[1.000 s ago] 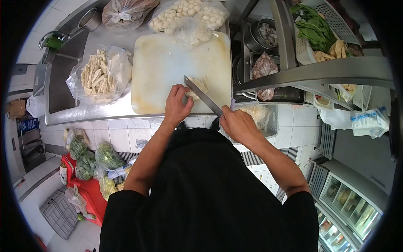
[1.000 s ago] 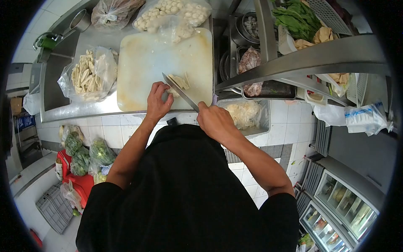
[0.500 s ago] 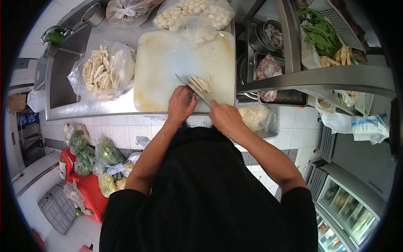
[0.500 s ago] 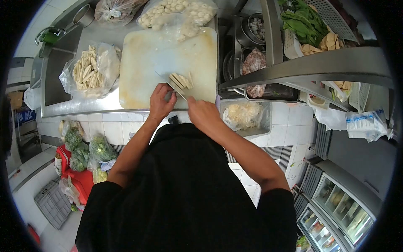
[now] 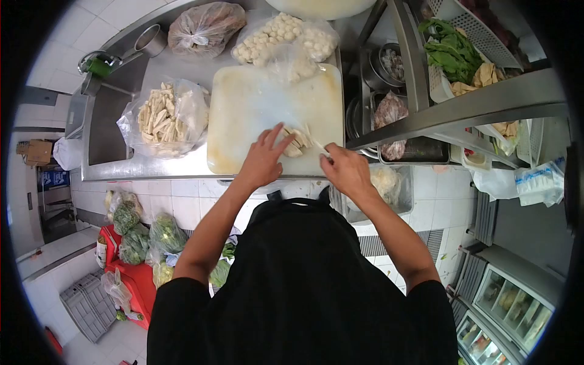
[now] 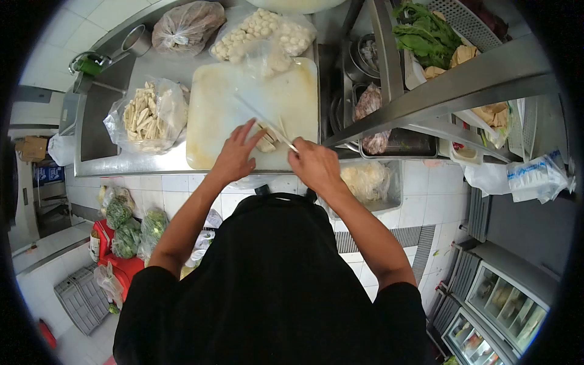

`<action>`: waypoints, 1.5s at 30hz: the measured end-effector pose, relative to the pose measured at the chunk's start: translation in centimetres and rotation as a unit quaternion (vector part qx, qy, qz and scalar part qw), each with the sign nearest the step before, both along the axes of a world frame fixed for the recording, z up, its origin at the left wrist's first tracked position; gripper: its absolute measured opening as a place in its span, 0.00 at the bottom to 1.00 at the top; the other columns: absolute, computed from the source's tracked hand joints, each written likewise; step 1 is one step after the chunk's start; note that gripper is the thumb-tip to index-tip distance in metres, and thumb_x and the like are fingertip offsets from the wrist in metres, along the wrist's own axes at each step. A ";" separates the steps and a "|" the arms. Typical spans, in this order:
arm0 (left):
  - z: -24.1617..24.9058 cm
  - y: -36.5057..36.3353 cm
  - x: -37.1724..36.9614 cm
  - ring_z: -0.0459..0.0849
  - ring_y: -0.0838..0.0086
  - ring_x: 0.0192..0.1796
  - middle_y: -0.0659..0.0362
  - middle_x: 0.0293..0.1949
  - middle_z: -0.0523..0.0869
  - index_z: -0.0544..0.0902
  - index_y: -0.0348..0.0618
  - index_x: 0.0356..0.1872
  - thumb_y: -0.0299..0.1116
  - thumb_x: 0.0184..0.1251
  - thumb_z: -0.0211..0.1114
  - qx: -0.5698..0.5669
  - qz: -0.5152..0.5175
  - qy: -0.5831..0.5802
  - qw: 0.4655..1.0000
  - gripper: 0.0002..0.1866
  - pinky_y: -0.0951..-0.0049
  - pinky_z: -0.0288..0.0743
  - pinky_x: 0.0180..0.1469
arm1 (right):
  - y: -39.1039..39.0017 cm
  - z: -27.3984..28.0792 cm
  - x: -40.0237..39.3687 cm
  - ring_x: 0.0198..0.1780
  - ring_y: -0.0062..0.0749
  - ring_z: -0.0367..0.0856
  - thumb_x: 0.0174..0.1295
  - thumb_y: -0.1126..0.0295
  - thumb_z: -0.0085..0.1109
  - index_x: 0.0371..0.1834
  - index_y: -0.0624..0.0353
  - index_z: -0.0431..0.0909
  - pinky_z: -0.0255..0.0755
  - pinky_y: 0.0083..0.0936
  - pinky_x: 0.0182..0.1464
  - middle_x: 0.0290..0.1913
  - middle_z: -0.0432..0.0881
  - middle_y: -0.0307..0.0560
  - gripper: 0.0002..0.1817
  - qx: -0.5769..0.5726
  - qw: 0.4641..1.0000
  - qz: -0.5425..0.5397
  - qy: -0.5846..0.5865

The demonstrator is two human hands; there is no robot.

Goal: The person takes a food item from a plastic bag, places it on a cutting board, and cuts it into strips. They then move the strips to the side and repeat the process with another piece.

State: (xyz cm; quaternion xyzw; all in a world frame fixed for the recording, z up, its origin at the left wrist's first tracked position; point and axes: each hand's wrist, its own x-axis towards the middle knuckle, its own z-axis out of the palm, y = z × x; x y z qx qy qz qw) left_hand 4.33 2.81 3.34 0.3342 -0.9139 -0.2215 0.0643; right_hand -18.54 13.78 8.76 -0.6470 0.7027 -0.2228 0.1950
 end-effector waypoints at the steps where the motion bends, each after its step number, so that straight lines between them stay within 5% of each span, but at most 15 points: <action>1: -0.1 -0.8 -1.2 0.63 0.41 0.78 0.51 0.82 0.60 0.68 0.58 0.78 0.25 0.54 0.72 -0.008 0.003 -0.001 1.000 0.46 0.41 0.69 0.73 | 0.3 0.3 -0.6 0.34 0.59 0.86 0.68 0.61 0.60 0.41 0.60 0.80 0.79 0.53 0.38 0.33 0.87 0.57 0.12 0.011 0.999 -0.039 -0.005; 3: -0.6 -2.5 -3.5 0.64 0.44 0.78 0.51 0.81 0.63 0.71 0.58 0.77 0.25 0.50 0.71 -0.105 -0.117 -0.121 0.980 0.46 0.44 0.68 0.73 | 1.4 -1.6 -1.8 0.34 0.62 0.86 0.68 0.60 0.60 0.41 0.61 0.80 0.78 0.54 0.36 0.29 0.86 0.58 0.14 -0.006 0.996 -0.087 -0.026; 9: -0.3 -5.5 -6.8 0.76 0.53 0.66 0.55 0.61 0.78 0.80 0.52 0.61 0.30 0.49 0.76 -0.022 -0.173 -0.176 0.969 0.32 0.48 0.79 0.58 | 5.1 -3.7 -3.4 0.30 0.60 0.85 0.67 0.60 0.64 0.35 0.64 0.79 0.75 0.47 0.34 0.26 0.84 0.62 0.15 -0.001 0.976 -0.187 -0.107; 11: -0.4 -5.9 -6.5 0.79 0.52 0.64 0.54 0.61 0.79 0.81 0.49 0.59 0.33 0.50 0.76 -0.021 -0.141 -0.187 0.972 0.30 0.50 0.82 0.55 | 6.2 -4.7 -3.9 0.21 0.35 0.80 0.68 0.64 0.64 0.41 0.68 0.81 0.73 0.36 0.29 0.23 0.81 0.55 0.14 0.011 0.968 -0.202 -0.147; 15: -1.0 -6.1 -4.2 0.83 0.51 0.58 0.53 0.56 0.82 0.82 0.46 0.55 0.35 0.50 0.75 0.001 -0.089 -0.138 0.986 0.27 0.52 0.84 0.53 | 7.5 -6.5 -4.6 0.19 0.33 0.80 0.68 0.65 0.62 0.37 0.68 0.79 0.73 0.35 0.26 0.21 0.79 0.50 0.13 0.046 0.957 -0.225 -0.175; 18: -1.6 -5.2 -3.1 0.87 0.50 0.51 0.50 0.45 0.89 0.87 0.42 0.44 0.34 0.51 0.73 0.002 -0.016 -0.079 0.997 0.17 0.55 0.84 0.55 | 6.6 -5.9 -4.0 0.18 0.30 0.78 0.68 0.66 0.62 0.37 0.68 0.78 0.72 0.32 0.24 0.21 0.78 0.48 0.13 0.072 0.947 -0.234 -0.208; 22: -2.4 -4.5 -2.8 0.88 0.51 0.49 0.48 0.44 0.89 0.86 0.42 0.42 0.35 0.52 0.72 0.014 0.037 -0.019 0.999 0.15 0.53 0.83 0.54 | 6.4 -6.4 -3.6 0.18 0.26 0.77 0.68 0.67 0.61 0.37 0.67 0.79 0.70 0.27 0.21 0.21 0.77 0.43 0.11 0.066 0.948 -0.217 -0.222; 24: -1.8 -4.5 -1.8 0.88 0.49 0.48 0.45 0.43 0.90 0.86 0.40 0.44 0.36 0.51 0.73 0.073 0.147 0.085 0.983 0.18 0.53 0.83 0.54 | 6.2 -5.2 -3.0 0.19 0.26 0.78 0.68 0.66 0.62 0.36 0.67 0.79 0.71 0.29 0.22 0.21 0.78 0.45 0.12 0.085 0.943 -0.225 -0.230; 28: 0.2 -8.1 5.4 0.89 0.48 0.47 0.41 0.44 0.90 0.86 0.38 0.55 0.42 0.49 0.77 0.083 0.303 0.229 0.922 0.30 0.56 0.83 0.54 | 6.0 -4.5 -2.1 0.20 0.26 0.77 0.69 0.65 0.63 0.35 0.66 0.79 0.72 0.32 0.23 0.22 0.78 0.44 0.13 0.107 0.933 -0.241 -0.246; 32: 5.6 -15.5 17.0 0.88 0.50 0.59 0.39 0.54 0.89 0.81 0.36 0.67 0.44 0.55 0.77 0.003 0.453 0.049 0.890 0.37 0.58 0.80 0.63 | 6.3 -4.0 -1.5 0.20 0.26 0.77 0.69 0.66 0.63 0.35 0.67 0.79 0.72 0.31 0.22 0.22 0.78 0.44 0.13 0.109 0.929 -0.253 -0.246; 35: 6.9 -18.7 20.8 0.84 0.51 0.64 0.43 0.60 0.87 0.78 0.42 0.71 0.46 0.60 0.75 0.020 0.476 -0.044 0.878 0.38 0.54 0.76 0.67 | 6.5 -4.2 -1.4 0.20 0.25 0.77 0.69 0.66 0.63 0.36 0.68 0.79 0.72 0.30 0.22 0.22 0.78 0.43 0.13 0.126 0.928 -0.257 -0.238; 37: 1.9 -20.4 22.7 0.74 0.50 0.74 0.46 0.73 0.76 0.71 0.47 0.77 0.51 0.62 0.75 -0.215 0.429 -0.018 0.877 0.43 0.42 0.64 0.74 | 6.4 -3.7 -0.9 0.20 0.24 0.76 0.69 0.66 0.63 0.36 0.68 0.79 0.72 0.29 0.22 0.22 0.77 0.43 0.13 0.127 0.927 -0.261 -0.240; 38: 1.1 -20.2 21.9 0.62 0.46 0.80 0.47 0.81 0.62 0.64 0.51 0.81 0.55 0.65 0.73 -0.176 0.427 -0.075 0.884 0.47 0.31 0.53 0.76 | 6.4 -3.5 -0.7 0.20 0.24 0.76 0.69 0.66 0.63 0.36 0.68 0.79 0.72 0.29 0.22 0.22 0.77 0.43 0.13 0.127 0.925 -0.262 -0.243; 45: 2.4 -21.0 18.5 0.59 0.39 0.80 0.48 0.81 0.62 0.67 0.51 0.79 0.54 0.70 0.68 -0.169 0.422 -0.136 0.880 0.40 0.27 0.51 0.75 | 6.1 -3.7 0.3 0.21 0.24 0.76 0.70 0.65 0.63 0.37 0.67 0.79 0.71 0.30 0.24 0.22 0.79 0.44 0.13 0.117 0.921 -0.268 -0.259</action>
